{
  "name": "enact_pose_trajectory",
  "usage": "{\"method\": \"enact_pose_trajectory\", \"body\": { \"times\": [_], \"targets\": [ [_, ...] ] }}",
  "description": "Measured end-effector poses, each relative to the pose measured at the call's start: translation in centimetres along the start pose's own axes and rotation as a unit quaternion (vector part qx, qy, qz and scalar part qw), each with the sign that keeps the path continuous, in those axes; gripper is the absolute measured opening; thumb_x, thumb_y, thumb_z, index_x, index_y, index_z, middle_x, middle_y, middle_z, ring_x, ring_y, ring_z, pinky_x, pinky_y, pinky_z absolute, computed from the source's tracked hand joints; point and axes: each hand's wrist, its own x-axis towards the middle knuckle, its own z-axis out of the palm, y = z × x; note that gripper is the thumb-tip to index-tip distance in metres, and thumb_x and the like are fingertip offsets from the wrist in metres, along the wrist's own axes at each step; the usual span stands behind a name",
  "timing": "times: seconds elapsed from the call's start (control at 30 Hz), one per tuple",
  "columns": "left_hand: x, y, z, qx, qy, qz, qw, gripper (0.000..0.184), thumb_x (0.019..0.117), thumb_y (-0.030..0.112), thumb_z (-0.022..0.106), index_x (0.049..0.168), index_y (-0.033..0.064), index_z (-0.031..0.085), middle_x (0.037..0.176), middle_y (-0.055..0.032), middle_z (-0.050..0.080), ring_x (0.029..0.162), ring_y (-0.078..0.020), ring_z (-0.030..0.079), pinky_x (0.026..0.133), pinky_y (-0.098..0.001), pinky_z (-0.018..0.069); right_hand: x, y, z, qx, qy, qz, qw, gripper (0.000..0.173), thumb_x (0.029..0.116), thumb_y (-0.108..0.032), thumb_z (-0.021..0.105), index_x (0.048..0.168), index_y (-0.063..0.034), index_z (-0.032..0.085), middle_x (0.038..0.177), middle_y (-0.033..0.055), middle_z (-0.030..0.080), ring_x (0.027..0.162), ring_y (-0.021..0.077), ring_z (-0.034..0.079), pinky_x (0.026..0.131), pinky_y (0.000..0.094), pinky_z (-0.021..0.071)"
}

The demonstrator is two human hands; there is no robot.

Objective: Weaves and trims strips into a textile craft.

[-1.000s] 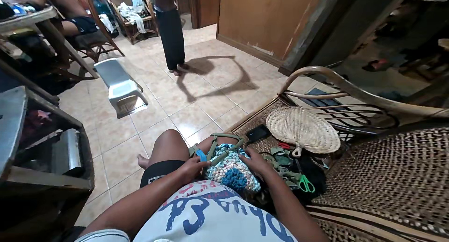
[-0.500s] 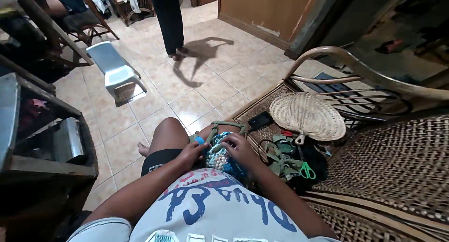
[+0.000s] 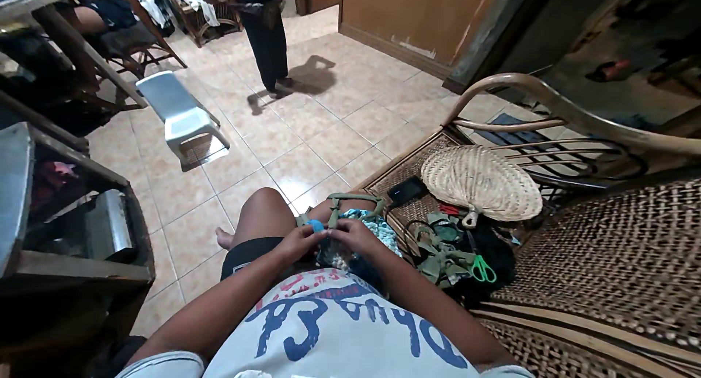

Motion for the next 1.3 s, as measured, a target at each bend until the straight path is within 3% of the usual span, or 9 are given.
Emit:
{"method": "enact_pose_trajectory", "body": {
  "times": [0.1,0.3,0.4,0.57,0.73,0.9,1.0,1.13,1.3],
  "targets": [
    [-0.2,-0.2,-0.6,0.021,-0.036,-0.022,0.999,0.030,0.1038,0.020,0.059,0.122,-0.0033,0.064,0.112,-0.0097,0.068,0.098,-0.0117,0.067,0.092,-0.0340,0.0559,-0.2,0.1,-0.1,0.060,0.008,0.017,0.998,0.022,0.1025,-0.020,0.062,0.106,0.0011,0.066,0.091,0.0046,0.065,0.077,0.0064,0.060,0.072,0.0256,0.0508],
    [0.1,0.1,0.4,-0.084,0.062,-0.047,0.993,0.019,0.1025,0.012,0.060,0.113,-0.0027,0.064,0.095,-0.0044,0.067,0.080,-0.0101,0.066,0.078,-0.0291,0.0578,-0.5,0.3,0.0,0.112,0.001,0.008,0.994,0.018,0.1036,-0.018,0.059,0.102,-0.0017,0.067,0.081,-0.0017,0.061,0.065,0.0023,0.054,0.062,0.0196,0.0467],
    [0.5,-0.1,0.9,-0.085,0.086,-0.050,0.991,0.023,0.0998,0.008,0.064,0.114,-0.0003,0.049,0.085,-0.0039,0.063,0.071,-0.0099,0.065,0.071,-0.0283,0.0572,-0.6,0.4,0.0,0.143,-0.001,0.011,0.990,0.019,0.1054,-0.017,0.056,0.103,-0.0018,0.066,0.078,-0.0022,0.061,0.061,0.0024,0.054,0.058,0.0185,0.0472],
    [1.4,-0.8,0.9,-0.024,0.086,0.042,0.995,0.018,0.0947,0.004,0.068,0.109,-0.0041,0.060,0.092,-0.0049,0.066,0.077,-0.0086,0.065,0.074,-0.0270,0.0573,-0.2,-0.1,-0.2,0.082,-0.002,-0.030,0.996,0.021,0.1030,-0.020,0.061,0.103,-0.0012,0.069,0.086,-0.0006,0.064,0.070,0.0024,0.055,0.066,0.0208,0.0469],
    [0.9,-0.3,0.8,0.004,0.050,0.086,0.995,0.022,0.0983,0.003,0.053,0.116,-0.0056,0.064,0.105,-0.0077,0.069,0.092,-0.0077,0.066,0.086,-0.0284,0.0561,1.2,-1.2,-0.5,-0.031,-0.009,-0.087,0.996,0.023,0.1014,-0.021,0.063,0.105,0.0016,0.070,0.096,0.0071,0.069,0.086,0.0076,0.063,0.083,0.0289,0.0527],
    [0.5,0.5,1.5,-0.050,0.074,0.047,0.995,0.022,0.0924,0.003,0.067,0.112,-0.0050,0.063,0.099,-0.0057,0.070,0.089,-0.0077,0.068,0.084,-0.0281,0.0573,1.9,-1.5,-0.1,-0.148,0.013,-0.181,0.972,0.024,0.0972,-0.019,0.068,0.103,0.0030,0.074,0.103,0.0156,0.069,0.095,0.0200,0.064,0.089,0.0366,0.0518],
    [0.8,0.4,1.8,-0.026,0.107,0.030,0.993,0.015,0.0955,0.000,0.061,0.109,-0.0057,0.064,0.095,-0.0080,0.070,0.085,-0.0097,0.068,0.081,-0.0302,0.0580,1.9,-1.3,0.5,-0.178,0.037,-0.213,0.960,0.025,0.0963,-0.021,0.068,0.103,0.0016,0.076,0.107,0.0192,0.069,0.104,0.0283,0.064,0.095,0.0436,0.0504],
    [1.1,-0.3,1.6,-0.037,0.124,0.057,0.990,0.016,0.1010,0.011,0.061,0.103,-0.0034,0.068,0.092,-0.0067,0.071,0.083,-0.0102,0.069,0.080,-0.0307,0.0586,2.4,0.7,-0.3,-0.147,0.041,-0.208,0.966,0.031,0.1033,-0.020,0.055,0.121,0.0019,0.069,0.120,0.0173,0.069,0.116,0.0265,0.063,0.104,0.0425,0.0477],
    [0.6,-0.6,1.6,-0.035,0.132,0.045,0.990,0.018,0.1018,0.013,0.061,0.106,-0.0033,0.067,0.093,-0.0064,0.070,0.083,-0.0097,0.067,0.080,-0.0296,0.0576,1.7,1.3,-1.9,-0.163,-0.052,-0.220,0.960,0.035,0.0997,-0.009,0.055,0.131,0.0039,0.063,0.131,0.0182,0.066,0.125,0.0232,0.060,0.111,0.0391,0.0444]
  ]
}}
